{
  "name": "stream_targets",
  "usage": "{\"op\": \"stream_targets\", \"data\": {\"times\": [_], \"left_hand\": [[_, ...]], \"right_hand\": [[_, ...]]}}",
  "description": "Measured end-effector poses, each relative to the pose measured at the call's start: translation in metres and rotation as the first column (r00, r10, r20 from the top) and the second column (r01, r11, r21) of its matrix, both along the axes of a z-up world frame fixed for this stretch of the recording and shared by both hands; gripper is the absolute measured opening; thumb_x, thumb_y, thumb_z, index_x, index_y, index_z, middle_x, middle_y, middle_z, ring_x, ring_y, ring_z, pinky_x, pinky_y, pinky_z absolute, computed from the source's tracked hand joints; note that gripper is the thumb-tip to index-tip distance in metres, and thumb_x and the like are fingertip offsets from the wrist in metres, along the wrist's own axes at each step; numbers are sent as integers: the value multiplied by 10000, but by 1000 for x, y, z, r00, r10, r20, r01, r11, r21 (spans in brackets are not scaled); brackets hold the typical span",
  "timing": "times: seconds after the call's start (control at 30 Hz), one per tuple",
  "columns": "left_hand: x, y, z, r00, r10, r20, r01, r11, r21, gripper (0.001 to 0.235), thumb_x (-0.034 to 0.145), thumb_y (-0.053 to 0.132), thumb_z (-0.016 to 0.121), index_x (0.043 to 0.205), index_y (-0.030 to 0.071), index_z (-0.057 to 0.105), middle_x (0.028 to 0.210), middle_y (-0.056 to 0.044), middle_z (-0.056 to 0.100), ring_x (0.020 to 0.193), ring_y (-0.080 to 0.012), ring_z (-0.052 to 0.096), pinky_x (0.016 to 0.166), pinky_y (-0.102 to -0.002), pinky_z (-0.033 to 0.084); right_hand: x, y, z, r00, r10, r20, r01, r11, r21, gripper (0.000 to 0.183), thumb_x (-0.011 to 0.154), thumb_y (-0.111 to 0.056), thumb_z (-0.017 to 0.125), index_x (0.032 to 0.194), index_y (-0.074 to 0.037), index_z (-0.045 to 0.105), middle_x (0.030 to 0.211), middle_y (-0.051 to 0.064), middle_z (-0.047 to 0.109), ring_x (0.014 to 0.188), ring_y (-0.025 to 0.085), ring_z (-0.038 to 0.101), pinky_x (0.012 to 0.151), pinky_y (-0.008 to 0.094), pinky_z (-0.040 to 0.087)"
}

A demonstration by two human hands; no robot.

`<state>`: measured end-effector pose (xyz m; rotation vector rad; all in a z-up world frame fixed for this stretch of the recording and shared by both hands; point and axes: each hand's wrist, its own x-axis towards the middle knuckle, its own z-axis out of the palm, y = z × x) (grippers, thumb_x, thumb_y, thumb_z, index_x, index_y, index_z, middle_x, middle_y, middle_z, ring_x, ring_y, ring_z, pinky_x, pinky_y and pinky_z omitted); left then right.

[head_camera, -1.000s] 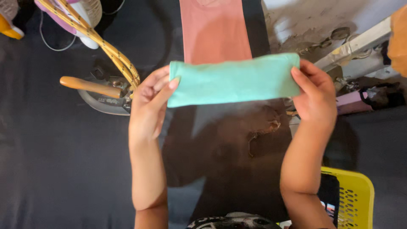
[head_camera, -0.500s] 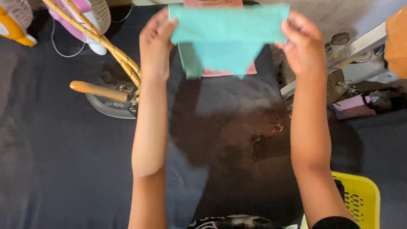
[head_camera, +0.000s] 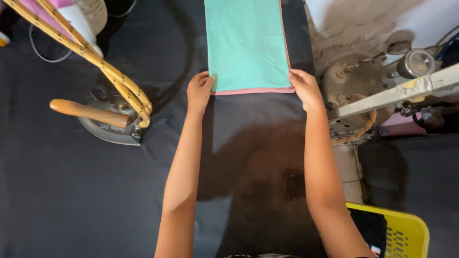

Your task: The person irons a light green t-shirt on a black ironing board, smoothing the fabric and using a steam iron. After finishing the green shirt, they pick up a yellow blouse from a nearby basket, unfold it, and begin ironing it as well.

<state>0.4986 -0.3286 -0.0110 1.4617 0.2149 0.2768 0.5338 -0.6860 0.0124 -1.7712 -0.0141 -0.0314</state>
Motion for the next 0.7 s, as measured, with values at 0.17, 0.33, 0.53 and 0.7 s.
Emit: {"op": "stream_targets", "data": {"times": [0.17, 0.33, 0.53, 0.7], "left_hand": [[-19, -5, 24, 991, 82, 109, -111, 947, 303, 357, 847, 90, 806, 1153, -45, 680, 941, -110, 782, 796, -127, 754, 690, -283, 617], [-24, -3, 30, 993, 57, 107, -83, 965, 250, 408, 827, 90, 819, 1177, -37, 653, 920, -109, 772, 759, -126, 729, 655, -294, 631], [-28, -1, 11, 965, 144, 219, -235, 845, 480, 477, 807, 138, 859, 1188, -54, 645, 1056, -202, 682, 814, -237, 720, 719, -344, 591], [-2, -20, -6, 939, 182, 291, -342, 558, 756, 457, 863, 333, 901, 1057, -31, 703, 993, -191, 721, 889, -379, 646, 783, -460, 509]], "right_hand": [[0, 13, 21, 1000, 7, 19, -5, 997, -73, 260, 970, -164, 750, 1173, -7, 705, 906, -8, 700, 751, 68, 613, 666, 252, 500], [-13, 18, 15, 986, -119, 113, 139, 971, -194, 204, 941, -136, 769, 1087, 2, 728, 886, 14, 726, 739, 66, 637, 673, 258, 529], [-11, 23, -14, 912, -232, 338, 355, 860, -367, 243, 850, -143, 802, 1010, 21, 720, 878, 97, 732, 788, 156, 677, 740, 311, 548], [10, 39, -8, 917, -221, 332, 358, 823, -441, 499, 868, -308, 890, 1062, 54, 607, 902, 143, 676, 824, 208, 641, 747, 356, 515]]}}
